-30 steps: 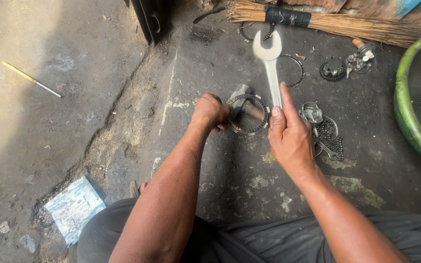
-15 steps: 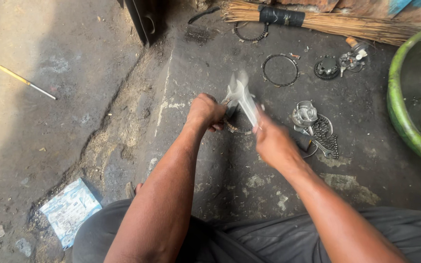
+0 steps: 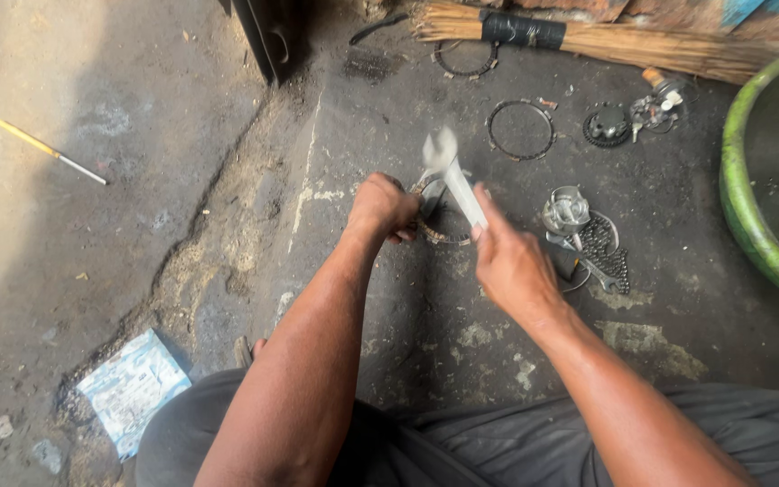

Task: The person sits on the floor and uses a wrench to repeatedly strike a circular metal part held in the left hand. The person adjusts the part's orientation and continues striking it throughout the clip.

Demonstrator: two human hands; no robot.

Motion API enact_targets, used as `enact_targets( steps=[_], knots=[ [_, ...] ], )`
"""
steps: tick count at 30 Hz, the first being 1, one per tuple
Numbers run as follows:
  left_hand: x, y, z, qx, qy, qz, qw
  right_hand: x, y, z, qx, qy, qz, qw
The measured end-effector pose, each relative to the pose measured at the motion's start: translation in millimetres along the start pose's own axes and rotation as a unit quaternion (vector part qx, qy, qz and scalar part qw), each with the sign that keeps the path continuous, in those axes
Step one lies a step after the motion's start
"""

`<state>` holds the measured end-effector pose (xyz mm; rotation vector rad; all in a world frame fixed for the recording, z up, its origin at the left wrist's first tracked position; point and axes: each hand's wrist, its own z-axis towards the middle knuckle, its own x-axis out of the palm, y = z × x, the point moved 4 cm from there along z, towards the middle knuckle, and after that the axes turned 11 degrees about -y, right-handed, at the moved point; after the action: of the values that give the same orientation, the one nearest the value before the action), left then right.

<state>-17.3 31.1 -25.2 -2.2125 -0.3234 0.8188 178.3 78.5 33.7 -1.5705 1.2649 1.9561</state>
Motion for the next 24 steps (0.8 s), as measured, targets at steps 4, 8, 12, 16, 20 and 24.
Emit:
enact_targets(
  steps=[4, 8, 12, 16, 20, 24],
  knots=[
    [1, 1, 1, 0.003, -0.002, 0.021, 1.000, -6, 1, 0, -0.063, -0.104, 0.070, 0.990],
    [-1, -1, -2, 0.004, -0.007, 0.000, 1.000, 9, 3, 0, -0.059, -0.007, -0.037, 0.998],
    [-3, -1, -2, 0.022, -0.010, 0.007, 1.000, 5, 2, 0, 0.001, -0.006, -0.007, 1.000],
    [2, 2, 2, 0.013, 0.004, 0.019, 1.000, -16, 22, -3, -0.194, -0.167, 0.061, 0.965],
    [2, 2, 5, 0.027, -0.011, 0.005, 1.000, 2, 5, 1, 0.027, 0.048, -0.043, 0.998],
    [0, 0, 4, 0.046, -0.014, 0.045, 0.998, -8, 6, 4, -0.039, -0.074, 0.076, 0.994]
  ],
)
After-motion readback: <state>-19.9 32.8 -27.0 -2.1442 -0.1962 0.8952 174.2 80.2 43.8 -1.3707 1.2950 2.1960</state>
